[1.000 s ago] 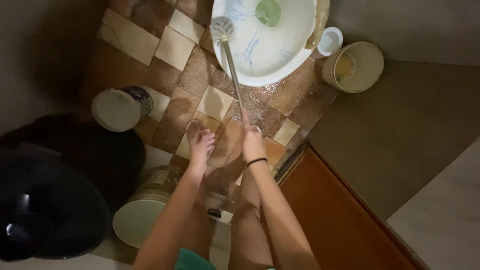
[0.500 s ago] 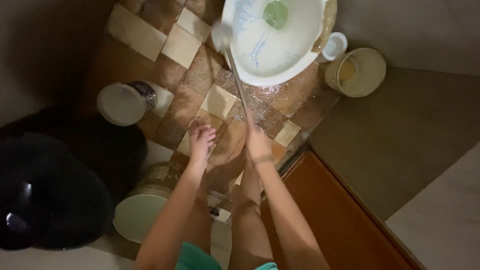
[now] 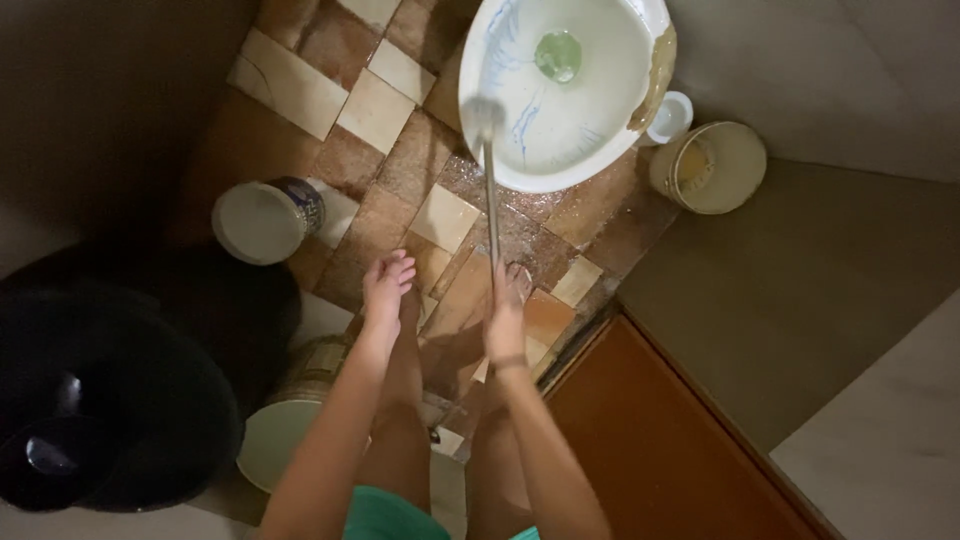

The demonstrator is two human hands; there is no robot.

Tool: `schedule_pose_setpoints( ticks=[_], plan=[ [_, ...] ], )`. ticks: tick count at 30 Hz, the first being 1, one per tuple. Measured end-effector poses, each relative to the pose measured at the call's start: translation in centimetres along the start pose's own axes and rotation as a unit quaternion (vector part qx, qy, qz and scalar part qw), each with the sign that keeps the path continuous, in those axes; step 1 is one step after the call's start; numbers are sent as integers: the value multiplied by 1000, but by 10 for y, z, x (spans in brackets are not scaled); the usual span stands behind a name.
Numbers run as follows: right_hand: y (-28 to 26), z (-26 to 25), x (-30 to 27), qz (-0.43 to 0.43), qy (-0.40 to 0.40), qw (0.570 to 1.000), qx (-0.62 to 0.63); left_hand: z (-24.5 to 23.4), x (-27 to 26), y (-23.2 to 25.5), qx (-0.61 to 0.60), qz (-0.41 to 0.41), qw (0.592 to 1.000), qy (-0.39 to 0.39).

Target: Scrubbing the outside and inside of a toilet bowl using a brush and water.

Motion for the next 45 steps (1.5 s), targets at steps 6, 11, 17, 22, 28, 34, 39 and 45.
schedule_pose_setpoints(
  ticks=[6, 11, 17, 22, 28, 34, 39, 45],
  plan=[
    [36, 15, 137, 280, -54, 922, 260, 5, 5, 9, 1, 21, 999, -24],
    [26, 22, 74, 161, -11, 981, 104, 2, 2, 3, 6, 8, 1000, -25],
    [-3, 8, 36, -10, 101, 987, -122, -15, 20, -11, 11, -2, 1000, -7],
    [76, 42, 169, 84, -42, 995, -16, -26, 41, -23, 6, 24, 1000, -7],
    [73, 21, 156, 108, 4, 994, 15, -16, 31, 7, -94, 134, 984, -69],
    [53, 25, 92, 54, -29, 995, 84, -6, 23, 28, -54, 28, 998, -21],
    [108, 27, 183, 297, 98, 874, 373, 19, 23, 50, 7, 29, 999, -22],
    [91, 66, 42, -89, 102, 977, 164, 47, 21, 51, 17, 28, 998, -55]
  ],
)
Point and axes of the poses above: each hand's wrist, its own x-axis towards the middle knuckle, its own z-axis out of the palm, y = z × x, the point moved 9 cm from there along x, towards the middle knuckle, and after that the axes turned 10 degrees about -z, right-handed, at the moved point
